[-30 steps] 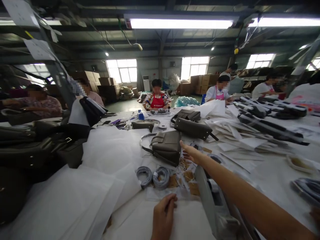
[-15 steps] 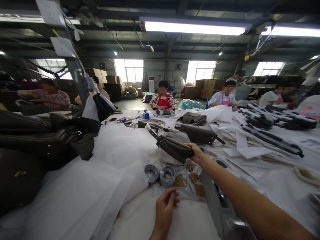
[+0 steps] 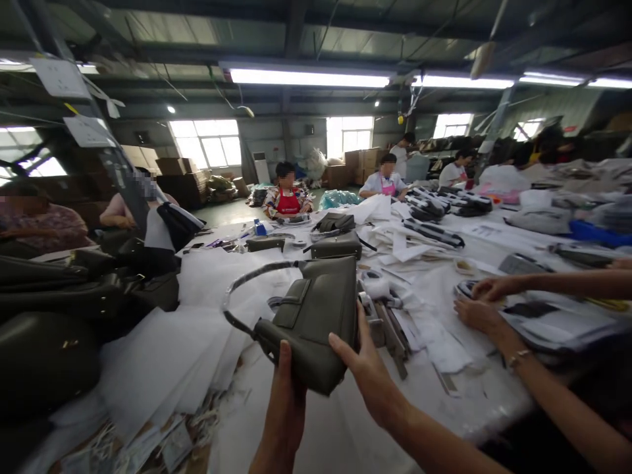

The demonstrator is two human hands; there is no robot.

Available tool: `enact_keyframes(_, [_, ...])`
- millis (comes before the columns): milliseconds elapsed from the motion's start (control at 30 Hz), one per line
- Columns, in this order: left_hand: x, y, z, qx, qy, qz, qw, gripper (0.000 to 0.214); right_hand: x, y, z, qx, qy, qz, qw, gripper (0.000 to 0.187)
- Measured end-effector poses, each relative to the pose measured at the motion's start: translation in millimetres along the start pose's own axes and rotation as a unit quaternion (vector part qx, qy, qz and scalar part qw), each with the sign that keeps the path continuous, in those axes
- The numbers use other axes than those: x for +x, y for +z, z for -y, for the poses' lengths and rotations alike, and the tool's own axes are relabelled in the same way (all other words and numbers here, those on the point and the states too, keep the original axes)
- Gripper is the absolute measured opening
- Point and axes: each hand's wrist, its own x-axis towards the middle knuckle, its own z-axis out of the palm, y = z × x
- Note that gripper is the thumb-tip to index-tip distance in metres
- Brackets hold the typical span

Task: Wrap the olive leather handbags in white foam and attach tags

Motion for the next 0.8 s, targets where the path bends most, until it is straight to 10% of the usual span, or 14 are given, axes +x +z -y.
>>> enact_keyframes(167, [-46,-53.9,-4,0.011,-0.057,-0.149,0.987,0.031,-86,-33,-9,-0.007,0.070,0.112,0.991,0.082])
enact_keyframes(333, [-72,-94.7,-4,0.033,-0.117,-0.172,0.977,0.016,-95,-89,-36,-0.225,-0.001,-0.101,0.969,0.061])
enact_keyframes(467, [-78,-112.1,16,0.175,-0.093,-0.139,0.970,0.029,-92,-109,-67,-0.163,0.033,-0.076,0.983,0.059])
enact_keyframes(667, [-80,-135.9,19,0.439,-0.001,-0.199,0.876,0.052,-113,-108,-118,-0.101,0.090,-0.039,0.990,0.066])
enact_keyframes(800, [-90,-121.9,6,0.641,0.206,-0.183,0.716,0.069,-127,-105,-122,-0.129,0.052,-0.098,0.985,0.055])
